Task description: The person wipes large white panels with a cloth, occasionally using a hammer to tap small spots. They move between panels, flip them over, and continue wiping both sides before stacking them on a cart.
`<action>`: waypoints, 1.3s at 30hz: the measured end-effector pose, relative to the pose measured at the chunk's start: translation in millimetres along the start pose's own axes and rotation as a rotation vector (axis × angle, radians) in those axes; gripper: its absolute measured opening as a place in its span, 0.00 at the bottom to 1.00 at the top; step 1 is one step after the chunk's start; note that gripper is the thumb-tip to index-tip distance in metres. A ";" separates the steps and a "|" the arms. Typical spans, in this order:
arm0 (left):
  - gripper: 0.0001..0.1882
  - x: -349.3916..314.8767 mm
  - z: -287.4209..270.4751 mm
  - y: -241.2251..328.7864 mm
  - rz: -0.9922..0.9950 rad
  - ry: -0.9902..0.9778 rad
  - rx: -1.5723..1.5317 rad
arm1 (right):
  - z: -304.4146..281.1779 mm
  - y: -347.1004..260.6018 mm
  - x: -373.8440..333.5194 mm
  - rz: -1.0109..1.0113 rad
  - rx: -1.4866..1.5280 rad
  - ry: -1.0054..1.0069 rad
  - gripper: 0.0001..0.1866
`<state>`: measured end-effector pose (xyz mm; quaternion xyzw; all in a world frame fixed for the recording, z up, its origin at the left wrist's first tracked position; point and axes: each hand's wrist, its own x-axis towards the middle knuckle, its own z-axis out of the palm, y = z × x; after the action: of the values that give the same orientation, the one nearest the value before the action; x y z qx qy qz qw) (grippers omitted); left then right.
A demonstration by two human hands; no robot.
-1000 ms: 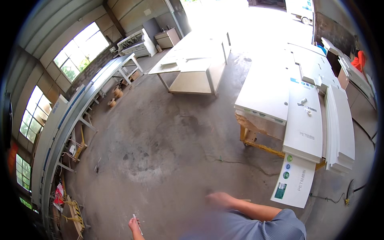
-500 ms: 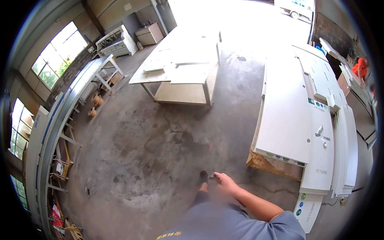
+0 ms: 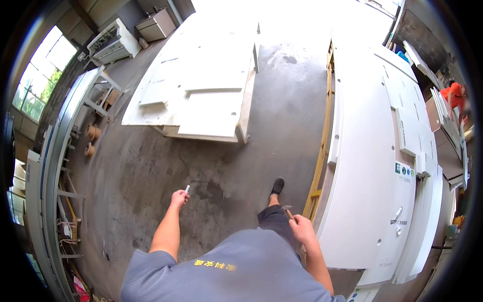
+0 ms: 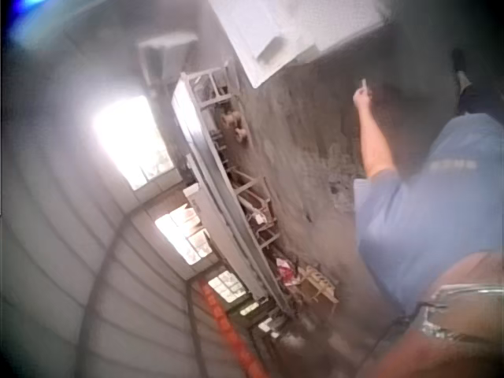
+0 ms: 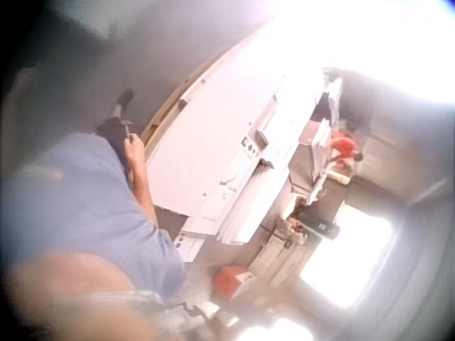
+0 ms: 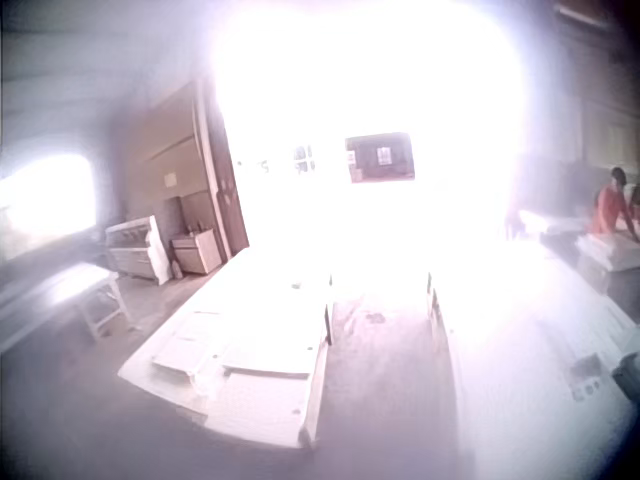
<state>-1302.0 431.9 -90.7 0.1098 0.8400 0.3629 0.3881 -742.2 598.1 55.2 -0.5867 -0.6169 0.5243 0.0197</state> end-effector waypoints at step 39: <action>0.07 717.8 534.3 971.8 0.459 0.391 0.257 | -565.6 -501.1 988.2 -0.250 0.307 -0.020 0.15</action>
<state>-1489.7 1739.1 -58.8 0.2728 0.8908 0.3461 0.1105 -1040.2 1805.9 61.2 -0.4905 -0.5977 0.6116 0.1678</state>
